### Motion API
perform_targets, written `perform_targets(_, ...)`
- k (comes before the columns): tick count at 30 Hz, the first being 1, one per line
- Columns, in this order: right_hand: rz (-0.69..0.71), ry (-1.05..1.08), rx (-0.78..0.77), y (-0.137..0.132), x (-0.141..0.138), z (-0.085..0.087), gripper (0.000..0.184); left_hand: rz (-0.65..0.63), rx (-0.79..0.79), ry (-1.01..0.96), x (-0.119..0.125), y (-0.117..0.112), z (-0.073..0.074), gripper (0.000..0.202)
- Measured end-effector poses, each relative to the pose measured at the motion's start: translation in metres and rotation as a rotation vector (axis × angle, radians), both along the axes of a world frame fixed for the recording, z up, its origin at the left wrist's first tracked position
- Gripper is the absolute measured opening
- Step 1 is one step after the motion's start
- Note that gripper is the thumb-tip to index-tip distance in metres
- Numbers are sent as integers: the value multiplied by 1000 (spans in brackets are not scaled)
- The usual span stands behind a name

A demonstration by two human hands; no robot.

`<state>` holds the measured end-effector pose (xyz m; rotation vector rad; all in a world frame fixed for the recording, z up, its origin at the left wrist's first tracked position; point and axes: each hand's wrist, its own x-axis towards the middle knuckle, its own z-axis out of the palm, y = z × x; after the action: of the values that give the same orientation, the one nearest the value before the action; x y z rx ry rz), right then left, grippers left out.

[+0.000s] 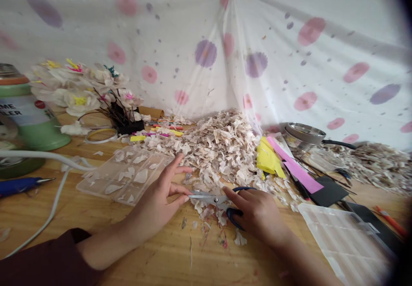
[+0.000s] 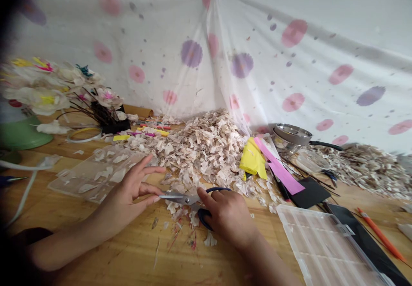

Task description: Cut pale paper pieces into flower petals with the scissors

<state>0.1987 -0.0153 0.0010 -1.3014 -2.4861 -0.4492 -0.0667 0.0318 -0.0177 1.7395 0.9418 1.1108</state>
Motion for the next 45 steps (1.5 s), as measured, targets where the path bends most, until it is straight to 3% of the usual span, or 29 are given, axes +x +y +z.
perform_targets(19,38,-70,77,3,5,3,44,-25,-26,-5,1,-1,2,86)
perform_targets(27,53,-71,114,3,6,3,34,-37,-75,-41,1,-1,0,89)
perform_targets(45,82,-121,164,2,8,7,27,-88,-324,-230,3,2,6,102)
